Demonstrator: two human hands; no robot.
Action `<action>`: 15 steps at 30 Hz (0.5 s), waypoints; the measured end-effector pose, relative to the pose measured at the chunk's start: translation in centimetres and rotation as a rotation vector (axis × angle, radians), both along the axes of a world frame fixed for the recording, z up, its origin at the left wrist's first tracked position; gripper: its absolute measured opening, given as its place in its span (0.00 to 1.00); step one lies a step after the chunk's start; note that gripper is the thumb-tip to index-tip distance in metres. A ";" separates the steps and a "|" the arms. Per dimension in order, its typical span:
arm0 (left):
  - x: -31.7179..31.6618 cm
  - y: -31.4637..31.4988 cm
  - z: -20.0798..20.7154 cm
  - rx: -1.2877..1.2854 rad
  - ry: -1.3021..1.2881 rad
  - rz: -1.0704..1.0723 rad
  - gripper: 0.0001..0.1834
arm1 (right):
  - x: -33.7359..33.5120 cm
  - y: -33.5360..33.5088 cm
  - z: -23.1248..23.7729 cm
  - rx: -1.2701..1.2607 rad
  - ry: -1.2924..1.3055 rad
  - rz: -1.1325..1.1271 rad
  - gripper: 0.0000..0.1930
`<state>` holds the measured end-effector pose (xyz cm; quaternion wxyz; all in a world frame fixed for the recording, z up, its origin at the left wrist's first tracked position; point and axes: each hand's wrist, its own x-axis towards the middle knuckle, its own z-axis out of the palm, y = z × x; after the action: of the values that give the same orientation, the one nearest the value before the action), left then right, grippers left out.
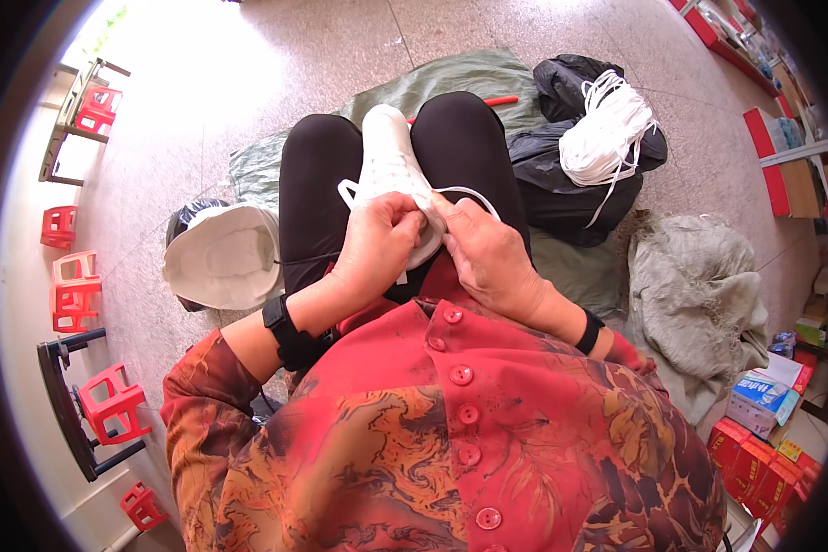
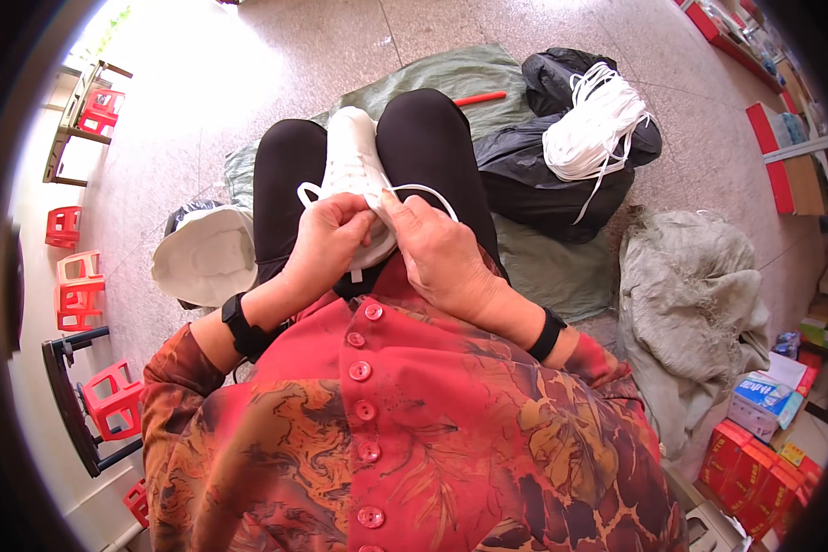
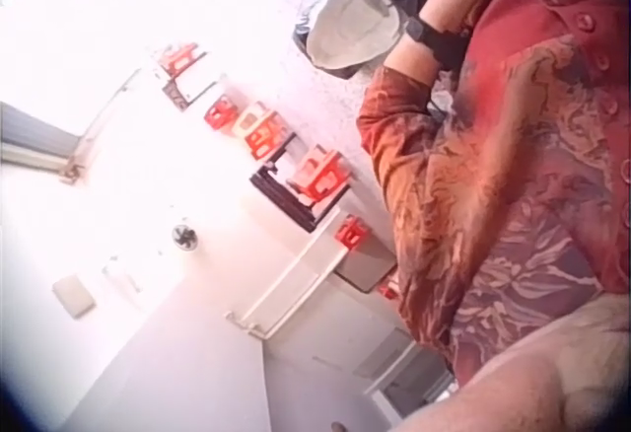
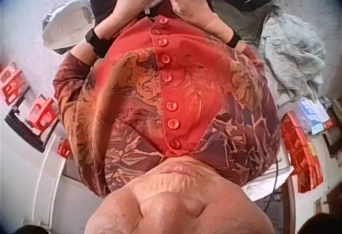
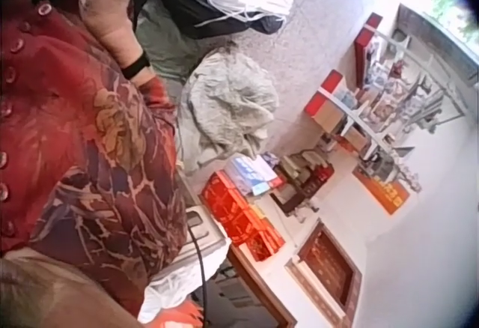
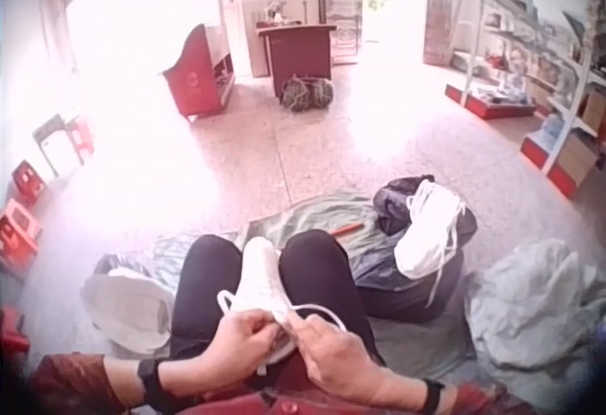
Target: The recorder is lacing white shoes while sitting on the floor.
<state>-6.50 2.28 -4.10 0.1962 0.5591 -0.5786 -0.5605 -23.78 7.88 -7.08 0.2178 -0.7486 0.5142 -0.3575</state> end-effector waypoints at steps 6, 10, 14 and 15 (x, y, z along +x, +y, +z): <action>-0.1 0.3 -0.6 -0.114 -0.050 -0.003 0.06 | 0.1 0.3 -0.3 -0.012 0.023 0.020 0.27; -0.3 0.2 -0.8 -0.129 -0.048 0.009 0.07 | -0.1 -0.9 -0.2 -0.021 0.081 0.094 0.28; 0.5 0.0 -1.2 -0.126 0.028 -0.021 0.06 | -0.3 -0.9 0.3 -0.067 0.040 0.099 0.28; 0.8 -0.3 -1.4 -0.127 0.032 -0.021 0.06 | -0.3 -0.9 0.5 -0.049 0.045 0.091 0.27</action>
<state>-5.70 1.97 -5.50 0.2344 0.5306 -0.6156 -0.5335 -24.06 6.93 -6.56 0.2041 -0.7840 0.4756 -0.3428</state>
